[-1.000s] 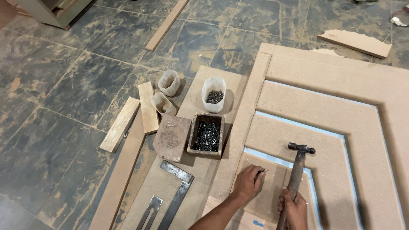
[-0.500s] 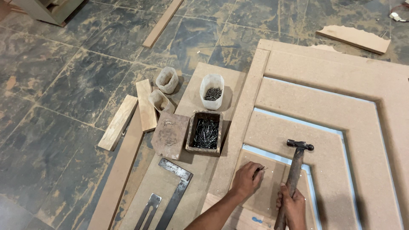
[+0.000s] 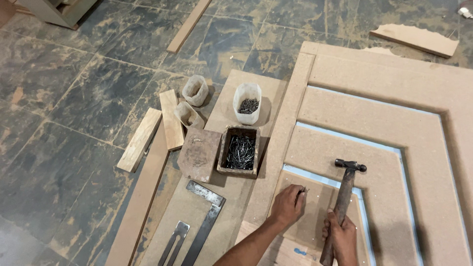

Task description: The person hammers nails into wooden strips placed in grooves on a large wooden panel. They pick nails from a container, position them by hand, and drive them into the wood using a hammer while working on the floor.

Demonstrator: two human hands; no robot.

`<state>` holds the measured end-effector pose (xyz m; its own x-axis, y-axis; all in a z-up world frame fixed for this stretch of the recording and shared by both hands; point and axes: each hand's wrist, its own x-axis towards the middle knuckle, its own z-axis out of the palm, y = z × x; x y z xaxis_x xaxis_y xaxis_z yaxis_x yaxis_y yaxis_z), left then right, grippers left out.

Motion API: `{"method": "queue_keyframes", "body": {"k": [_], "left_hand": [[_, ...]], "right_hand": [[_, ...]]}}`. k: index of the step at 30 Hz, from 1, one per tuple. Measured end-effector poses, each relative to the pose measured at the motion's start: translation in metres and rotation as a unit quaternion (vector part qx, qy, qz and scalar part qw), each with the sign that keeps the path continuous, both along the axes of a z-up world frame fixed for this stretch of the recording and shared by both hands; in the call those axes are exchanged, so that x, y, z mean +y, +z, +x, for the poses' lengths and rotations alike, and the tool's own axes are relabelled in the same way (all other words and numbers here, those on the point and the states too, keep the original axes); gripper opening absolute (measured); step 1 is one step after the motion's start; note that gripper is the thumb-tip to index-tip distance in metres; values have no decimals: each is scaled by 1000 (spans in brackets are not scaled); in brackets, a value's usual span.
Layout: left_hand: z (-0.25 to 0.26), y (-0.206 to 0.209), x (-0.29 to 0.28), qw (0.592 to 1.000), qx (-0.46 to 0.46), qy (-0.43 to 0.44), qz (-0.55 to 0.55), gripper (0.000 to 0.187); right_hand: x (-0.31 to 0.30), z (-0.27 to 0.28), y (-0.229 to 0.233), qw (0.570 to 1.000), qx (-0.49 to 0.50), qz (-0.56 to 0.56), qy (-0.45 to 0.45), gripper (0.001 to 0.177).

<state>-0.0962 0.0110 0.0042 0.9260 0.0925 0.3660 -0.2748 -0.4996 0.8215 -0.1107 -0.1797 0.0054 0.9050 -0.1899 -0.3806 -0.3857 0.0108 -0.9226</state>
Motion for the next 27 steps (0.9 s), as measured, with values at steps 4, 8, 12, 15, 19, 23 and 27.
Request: {"method": "queue_keyframes", "body": {"k": [4, 8, 12, 15, 19, 23, 27], "left_hand": [[2, -1, 1, 1000, -3, -8, 0, 17], [2, 1, 1, 999, 40, -13, 1, 18], [0, 5, 1, 999, 50, -8, 0, 18], [0, 6, 2, 1000, -1, -4, -1, 17], [2, 2, 1, 1000, 13, -10, -12, 18], [2, -5, 0, 1000, 9, -10, 6, 19], [2, -7, 0, 1000, 8, -11, 16, 19]], "right_hand": [[1, 3, 1, 1000, -5, 0, -2, 26], [1, 3, 1, 1000, -4, -3, 1, 27], [-1, 1, -4, 1000, -9, -4, 1, 28], [-1, 5, -9, 1000, -20, 11, -1, 26], [-4, 7, -15, 1000, -9, 18, -1, 28], [-6, 7, -17, 1000, -1, 14, -3, 28], [-6, 8, -14, 1000, 8, 11, -4, 26]]}}
